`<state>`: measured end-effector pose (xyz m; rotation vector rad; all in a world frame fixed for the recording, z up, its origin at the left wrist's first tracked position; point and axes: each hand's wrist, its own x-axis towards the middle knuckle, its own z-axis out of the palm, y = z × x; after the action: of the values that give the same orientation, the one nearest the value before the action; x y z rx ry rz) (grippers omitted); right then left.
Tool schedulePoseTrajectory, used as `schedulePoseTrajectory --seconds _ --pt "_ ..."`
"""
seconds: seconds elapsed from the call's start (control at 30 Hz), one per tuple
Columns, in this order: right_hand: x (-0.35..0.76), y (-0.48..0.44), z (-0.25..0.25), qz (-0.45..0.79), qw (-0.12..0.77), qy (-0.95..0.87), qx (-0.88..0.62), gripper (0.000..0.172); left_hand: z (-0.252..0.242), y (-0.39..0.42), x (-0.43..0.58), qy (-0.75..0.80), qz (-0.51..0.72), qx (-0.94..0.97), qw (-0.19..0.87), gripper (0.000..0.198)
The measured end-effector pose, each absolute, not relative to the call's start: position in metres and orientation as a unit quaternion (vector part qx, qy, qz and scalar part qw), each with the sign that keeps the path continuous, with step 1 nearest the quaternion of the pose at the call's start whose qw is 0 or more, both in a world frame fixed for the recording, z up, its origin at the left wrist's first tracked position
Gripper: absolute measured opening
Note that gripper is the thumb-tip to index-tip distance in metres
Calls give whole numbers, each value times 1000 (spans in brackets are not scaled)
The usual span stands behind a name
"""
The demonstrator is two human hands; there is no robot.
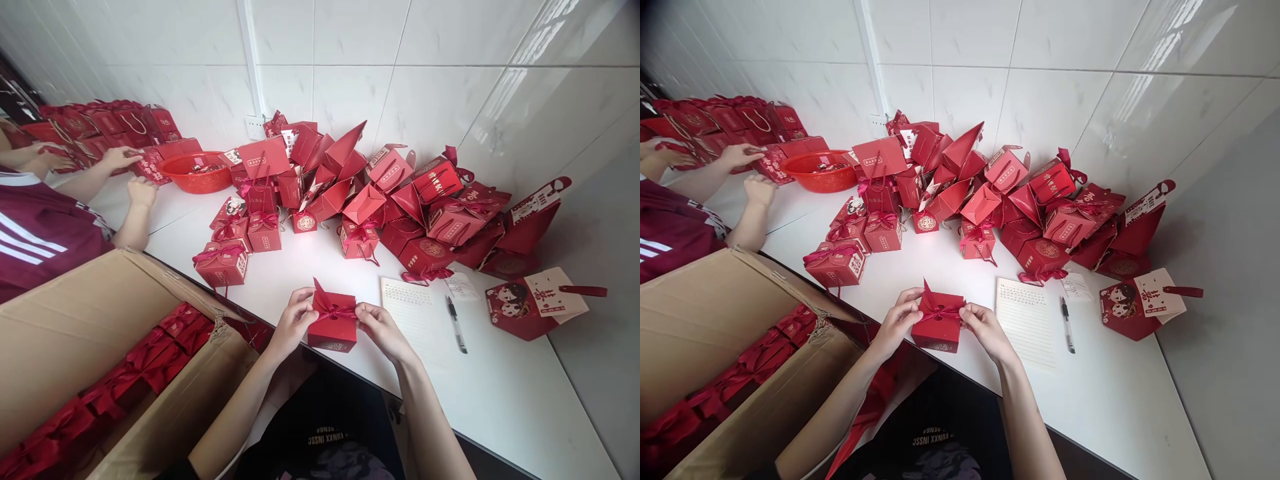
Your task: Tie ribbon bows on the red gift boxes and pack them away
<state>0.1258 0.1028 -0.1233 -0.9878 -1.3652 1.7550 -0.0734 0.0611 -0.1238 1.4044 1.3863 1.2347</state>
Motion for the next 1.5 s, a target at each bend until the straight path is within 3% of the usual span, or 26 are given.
schedulePoseTrajectory --seconds 0.53,0.7,0.77,0.93,1.07,1.23,1.5 --pt "131 101 -139 694 361 -500 -371 42 -128 59 -62 580 508 532 351 27" --pt "148 113 -114 543 416 -585 -436 33 -111 55 -74 544 489 619 285 7" --pt "144 122 -97 466 434 -618 -461 30 -100 55 -76 527 496 649 234 15" --pt "103 148 -77 414 298 -759 -404 29 -85 61 -68 516 392 749 140 7" --pt "81 162 -84 459 213 -789 -350 23 -92 65 -62 524 325 778 122 11" --pt "78 165 -88 495 188 -782 -328 14 -97 64 -63 529 299 784 129 12" --pt "75 163 -89 460 193 -788 -361 17 -99 63 -59 533 288 782 145 11"
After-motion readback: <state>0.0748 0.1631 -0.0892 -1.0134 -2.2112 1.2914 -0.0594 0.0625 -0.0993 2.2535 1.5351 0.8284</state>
